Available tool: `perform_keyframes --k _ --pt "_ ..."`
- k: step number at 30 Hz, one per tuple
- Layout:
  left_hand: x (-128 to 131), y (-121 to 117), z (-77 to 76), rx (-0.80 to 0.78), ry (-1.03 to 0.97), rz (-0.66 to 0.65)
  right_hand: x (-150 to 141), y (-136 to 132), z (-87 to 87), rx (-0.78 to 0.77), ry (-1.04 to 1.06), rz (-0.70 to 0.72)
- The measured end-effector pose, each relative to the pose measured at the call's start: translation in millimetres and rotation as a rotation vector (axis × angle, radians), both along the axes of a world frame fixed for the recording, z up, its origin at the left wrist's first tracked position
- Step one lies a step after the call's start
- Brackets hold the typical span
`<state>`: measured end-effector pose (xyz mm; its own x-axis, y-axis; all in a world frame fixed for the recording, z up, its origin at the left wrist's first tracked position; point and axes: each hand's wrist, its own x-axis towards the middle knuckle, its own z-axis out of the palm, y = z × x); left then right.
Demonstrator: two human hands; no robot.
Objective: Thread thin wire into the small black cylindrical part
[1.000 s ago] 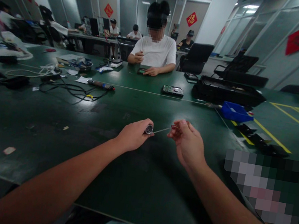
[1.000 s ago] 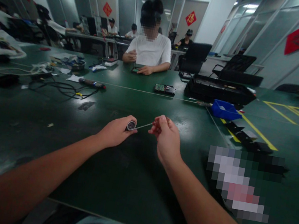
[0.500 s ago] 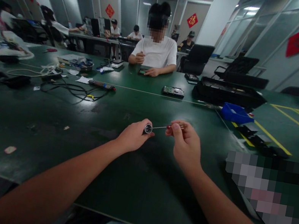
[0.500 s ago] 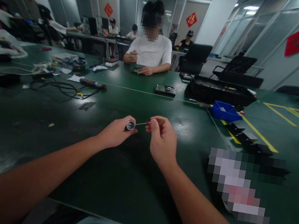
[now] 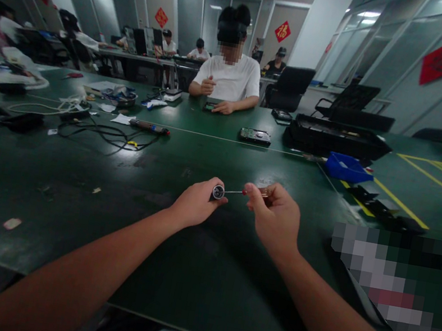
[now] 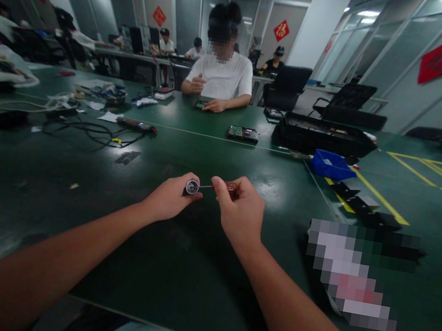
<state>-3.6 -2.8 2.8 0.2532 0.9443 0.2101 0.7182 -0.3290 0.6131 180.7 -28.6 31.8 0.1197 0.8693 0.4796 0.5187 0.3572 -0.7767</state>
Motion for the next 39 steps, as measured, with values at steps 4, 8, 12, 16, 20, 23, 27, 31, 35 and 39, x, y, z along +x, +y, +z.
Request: perform_keyframes --k 4,8,12,16,20,23,27,31,35,39 --pt "-2 2 -2.7 0.021 -0.003 0.001 2 0 -0.4 0.025 -0.119 0.047" --pt "-3 3 -5.4 0.045 -0.002 -0.002 4 -1 -0.4 0.056 -0.174 0.222" --pt "-3 4 -5.6 0.045 0.001 0.003 5 -1 -1.3 0.015 -0.193 0.318" --pt "-4 4 -5.4 0.036 0.009 0.022 2 1 -5.1 -0.039 0.008 0.300" --pt "-3 3 -2.6 0.039 0.006 0.047 0 7 -9.0 -0.085 0.280 0.342" --pt "-2 1 2.0 0.052 0.026 -0.025 0 14 -11.9 -0.126 0.446 0.313" --pt "-2 2 4.5 0.059 0.056 -0.029 5 24 -15.8 -0.222 0.615 0.249" --pt "-4 4 0.6 0.030 0.069 -0.006 6 25 -19.1 -0.132 0.545 0.206" --pt "-4 4 -1.8 0.039 0.075 -0.004 5 19 -19.3 -0.049 0.454 0.206" --pt "-3 3 -0.6 0.020 0.091 -0.005 4 14 -15.3 0.013 0.429 0.197"
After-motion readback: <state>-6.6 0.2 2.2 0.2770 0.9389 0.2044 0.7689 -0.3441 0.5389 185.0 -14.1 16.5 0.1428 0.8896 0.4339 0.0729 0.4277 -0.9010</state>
